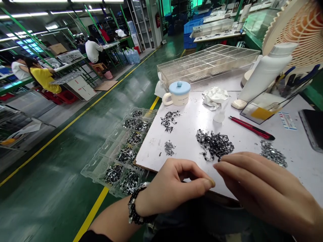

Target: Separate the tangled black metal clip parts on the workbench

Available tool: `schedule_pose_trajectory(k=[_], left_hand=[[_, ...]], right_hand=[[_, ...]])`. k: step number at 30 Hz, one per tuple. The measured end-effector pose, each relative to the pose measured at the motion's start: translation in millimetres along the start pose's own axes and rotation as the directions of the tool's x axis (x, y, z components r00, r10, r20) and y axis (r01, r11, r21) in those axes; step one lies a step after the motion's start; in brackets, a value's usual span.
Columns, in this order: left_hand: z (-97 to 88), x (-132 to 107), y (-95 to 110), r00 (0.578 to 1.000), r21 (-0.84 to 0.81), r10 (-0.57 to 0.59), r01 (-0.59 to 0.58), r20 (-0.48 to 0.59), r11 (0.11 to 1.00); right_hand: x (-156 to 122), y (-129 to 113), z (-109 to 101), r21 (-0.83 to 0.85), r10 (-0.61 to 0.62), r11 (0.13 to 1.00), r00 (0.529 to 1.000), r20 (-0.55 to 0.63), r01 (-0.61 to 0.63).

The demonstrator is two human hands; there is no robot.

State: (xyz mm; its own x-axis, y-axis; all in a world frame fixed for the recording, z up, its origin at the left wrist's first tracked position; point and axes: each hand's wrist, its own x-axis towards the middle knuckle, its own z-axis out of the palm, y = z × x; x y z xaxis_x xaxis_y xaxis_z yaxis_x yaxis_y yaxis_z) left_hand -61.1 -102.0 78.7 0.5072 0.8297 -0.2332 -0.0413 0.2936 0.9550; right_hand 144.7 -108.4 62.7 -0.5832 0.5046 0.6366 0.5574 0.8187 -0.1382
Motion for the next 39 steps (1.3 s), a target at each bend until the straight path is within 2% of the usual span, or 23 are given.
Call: schedule_pose_trajectory(k=[5,13,24,36,39], left_hand=[[-0.3,2,-1,0.994,-0.174,-0.097,0.104,0.044,0.979],[-2.2,4,-8,0.99,-0.289,-0.123,0.139,0.073,0.947],[-1.9,5,-8,0.985,-0.298,-0.16,0.172,0.066,0.939],[-3.0,6,-11,0.985,-0.352,-0.153,0.172,0.083,0.92],[-2.9,5,-11,0.988,-0.339,-0.118,0.145,0.101,0.93]], right_hand=[[-6,-4,-4,0.02,0.047,0.999,0.998,-0.049,-0.046],[-8,-10,-3,0.061,0.04,0.997,0.999,-0.015,-0.039],[-2,-16,-4,0.1,0.049,0.994,0.998,-0.03,-0.046],[-1,-16,-3,0.147,0.041,0.988,0.999,-0.035,-0.035],[-5,-15,-2,0.126,0.041,0.991,0.998,-0.038,-0.036]])
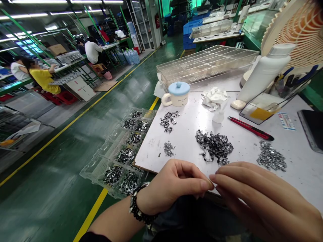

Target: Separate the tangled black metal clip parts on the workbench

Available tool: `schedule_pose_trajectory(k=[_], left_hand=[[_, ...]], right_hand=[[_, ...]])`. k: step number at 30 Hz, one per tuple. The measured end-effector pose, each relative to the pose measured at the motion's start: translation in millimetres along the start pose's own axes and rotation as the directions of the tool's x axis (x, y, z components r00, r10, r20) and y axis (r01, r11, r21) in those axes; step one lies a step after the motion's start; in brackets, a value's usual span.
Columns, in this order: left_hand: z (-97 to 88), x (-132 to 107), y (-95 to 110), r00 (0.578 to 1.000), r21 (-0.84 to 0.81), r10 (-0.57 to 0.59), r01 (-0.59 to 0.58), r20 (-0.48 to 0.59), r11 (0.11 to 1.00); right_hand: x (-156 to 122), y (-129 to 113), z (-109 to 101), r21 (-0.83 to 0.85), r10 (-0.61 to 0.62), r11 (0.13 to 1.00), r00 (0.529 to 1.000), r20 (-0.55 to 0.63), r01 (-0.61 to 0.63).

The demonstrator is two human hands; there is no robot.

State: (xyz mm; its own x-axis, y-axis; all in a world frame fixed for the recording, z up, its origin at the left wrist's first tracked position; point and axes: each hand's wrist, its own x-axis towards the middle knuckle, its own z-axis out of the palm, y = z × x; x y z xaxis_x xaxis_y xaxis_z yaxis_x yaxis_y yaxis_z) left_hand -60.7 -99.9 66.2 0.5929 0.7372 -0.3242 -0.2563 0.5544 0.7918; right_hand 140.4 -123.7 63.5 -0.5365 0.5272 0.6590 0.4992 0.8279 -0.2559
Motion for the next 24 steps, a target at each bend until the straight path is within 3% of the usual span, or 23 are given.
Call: schedule_pose_trajectory(k=[4,7,12,17,19,24], left_hand=[[-2.9,0,3,0.993,0.145,0.119,-0.117,-0.004,0.982],[-16.1,7,8,0.949,0.428,0.305,-0.242,-0.084,0.871],[-65.4,36,26,0.852,0.693,0.497,-0.258,-0.165,0.673],[-125.8,80,53,0.755,0.91,0.629,-0.113,-0.183,0.4],[-143.9,95,58,0.764,0.963,0.633,-0.058,-0.127,0.264],[-161.6,115,47,0.88,0.998,0.471,-0.05,0.058,-0.029]], right_hand=[[-7,8,-3,-0.073,0.019,0.997,1.0,-0.013,-0.02],[-9,17,-7,-0.13,0.024,0.991,0.999,-0.037,-0.028],[-13,40,-18,-0.209,0.065,0.975,0.997,-0.033,-0.071],[-17,69,-27,-0.257,0.157,0.952,0.986,-0.053,-0.165],[-16,81,-26,-0.273,0.152,0.948,0.986,-0.062,-0.163],[-20,105,-11,-0.298,0.154,0.942,0.988,-0.032,-0.157]])
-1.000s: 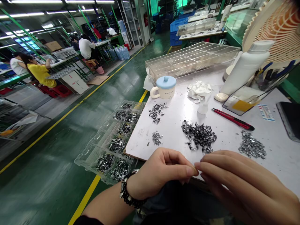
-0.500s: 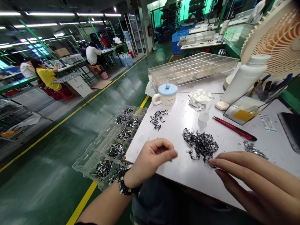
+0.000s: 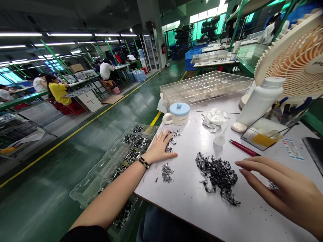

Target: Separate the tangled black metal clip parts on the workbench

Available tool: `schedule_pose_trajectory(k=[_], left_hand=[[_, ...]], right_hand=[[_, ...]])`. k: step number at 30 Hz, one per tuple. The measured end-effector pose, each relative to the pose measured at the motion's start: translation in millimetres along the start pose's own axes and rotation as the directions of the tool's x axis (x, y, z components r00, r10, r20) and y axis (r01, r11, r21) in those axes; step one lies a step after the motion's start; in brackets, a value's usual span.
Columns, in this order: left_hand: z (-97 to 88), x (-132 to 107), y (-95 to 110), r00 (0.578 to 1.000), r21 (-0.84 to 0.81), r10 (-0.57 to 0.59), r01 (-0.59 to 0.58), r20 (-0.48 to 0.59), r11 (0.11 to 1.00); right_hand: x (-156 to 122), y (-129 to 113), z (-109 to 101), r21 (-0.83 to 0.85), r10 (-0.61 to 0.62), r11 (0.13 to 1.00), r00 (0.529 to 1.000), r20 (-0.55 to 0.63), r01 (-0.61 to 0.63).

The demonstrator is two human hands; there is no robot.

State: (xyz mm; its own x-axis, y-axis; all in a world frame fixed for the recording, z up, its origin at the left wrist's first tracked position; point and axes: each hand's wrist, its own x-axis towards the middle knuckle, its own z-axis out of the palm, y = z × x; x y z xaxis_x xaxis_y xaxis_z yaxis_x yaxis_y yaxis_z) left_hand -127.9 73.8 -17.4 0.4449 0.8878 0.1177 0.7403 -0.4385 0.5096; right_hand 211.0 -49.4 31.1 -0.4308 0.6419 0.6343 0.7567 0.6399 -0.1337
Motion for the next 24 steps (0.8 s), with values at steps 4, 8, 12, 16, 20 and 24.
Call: schedule_pose_trajectory(k=[4,8,12,16,20,24], left_hand=[[10.5,14,0,0.995,0.129,0.075,-0.084,0.071,0.988],[14.2,37,2,0.981,0.201,0.175,-0.188,0.082,0.961],[18.8,50,7,0.966,0.237,0.254,-0.257,0.042,0.937],[21.7,51,13,0.968,0.287,0.251,-0.242,0.005,0.927],[19.2,53,19,0.983,0.353,0.179,-0.154,-0.039,0.923],[16.3,64,28,0.994,0.397,0.08,-0.041,-0.08,0.917]], right_hand=[[-11,7,12,-0.005,-0.015,1.0,0.999,0.033,0.015],[-17,9,14,0.002,-0.027,1.0,0.998,0.053,0.027],[-19,8,15,0.014,-0.025,1.0,0.997,0.073,0.024],[-20,7,16,0.014,-0.048,0.999,0.996,0.077,0.047],[-19,7,16,0.02,-0.058,0.998,0.996,0.072,0.057],[-17,8,17,0.023,-0.053,0.998,0.996,0.074,0.051]])
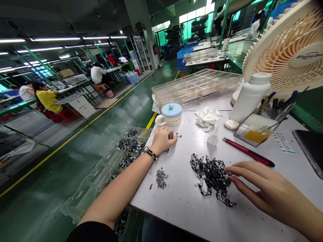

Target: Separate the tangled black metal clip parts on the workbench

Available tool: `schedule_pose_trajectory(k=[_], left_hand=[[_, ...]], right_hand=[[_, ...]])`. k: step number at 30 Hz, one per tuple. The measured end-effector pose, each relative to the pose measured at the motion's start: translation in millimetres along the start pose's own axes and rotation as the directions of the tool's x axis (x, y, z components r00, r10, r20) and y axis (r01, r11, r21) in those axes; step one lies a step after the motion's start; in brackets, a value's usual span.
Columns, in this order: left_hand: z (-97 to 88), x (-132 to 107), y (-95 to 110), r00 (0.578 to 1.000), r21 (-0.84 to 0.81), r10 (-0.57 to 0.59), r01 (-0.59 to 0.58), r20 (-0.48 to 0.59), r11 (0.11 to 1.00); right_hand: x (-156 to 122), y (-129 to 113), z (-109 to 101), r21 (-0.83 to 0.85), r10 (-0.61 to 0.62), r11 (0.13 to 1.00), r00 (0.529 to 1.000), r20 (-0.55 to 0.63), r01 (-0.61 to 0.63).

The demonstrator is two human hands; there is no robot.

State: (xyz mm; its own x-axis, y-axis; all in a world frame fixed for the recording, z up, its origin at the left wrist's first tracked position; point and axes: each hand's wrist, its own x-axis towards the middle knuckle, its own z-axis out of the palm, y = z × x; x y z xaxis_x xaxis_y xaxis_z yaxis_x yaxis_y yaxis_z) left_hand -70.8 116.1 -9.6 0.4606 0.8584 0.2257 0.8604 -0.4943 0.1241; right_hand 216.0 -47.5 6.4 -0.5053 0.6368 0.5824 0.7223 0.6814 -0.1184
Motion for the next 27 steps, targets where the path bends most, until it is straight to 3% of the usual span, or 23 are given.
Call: schedule_pose_trajectory(k=[6,10,14,18,21,25,27], left_hand=[[4.0,28,13,0.994,0.009,-0.051,0.05,0.098,0.999],[8.4,35,16,0.991,-0.004,-0.049,0.049,0.127,0.999],[5.6,30,19,0.999,-0.007,-0.009,0.009,0.044,1.0],[-9.5,14,35,0.984,-0.002,0.109,-0.11,-0.141,0.994],[-22.7,-9,64,0.911,0.019,0.278,-0.286,-0.306,0.958],[-29.7,-43,107,0.713,0.08,0.532,-0.562,-0.456,0.823],[-29.2,-55,121,0.621,0.104,0.598,-0.644,-0.507,0.758]], right_hand=[[-3,9,4,0.005,0.062,0.998,0.998,0.008,-0.062],[-4,18,6,0.093,0.169,0.98,0.984,0.049,-0.173],[-2,21,5,0.144,0.268,0.95,0.961,0.068,-0.276],[4,14,4,0.247,0.382,0.887,0.92,0.083,-0.39],[11,0,5,0.388,0.515,0.757,0.846,0.14,-0.525],[21,-23,11,0.521,0.62,0.548,0.736,0.272,-0.654],[24,-30,15,0.556,0.633,0.458,0.694,0.343,-0.693]])
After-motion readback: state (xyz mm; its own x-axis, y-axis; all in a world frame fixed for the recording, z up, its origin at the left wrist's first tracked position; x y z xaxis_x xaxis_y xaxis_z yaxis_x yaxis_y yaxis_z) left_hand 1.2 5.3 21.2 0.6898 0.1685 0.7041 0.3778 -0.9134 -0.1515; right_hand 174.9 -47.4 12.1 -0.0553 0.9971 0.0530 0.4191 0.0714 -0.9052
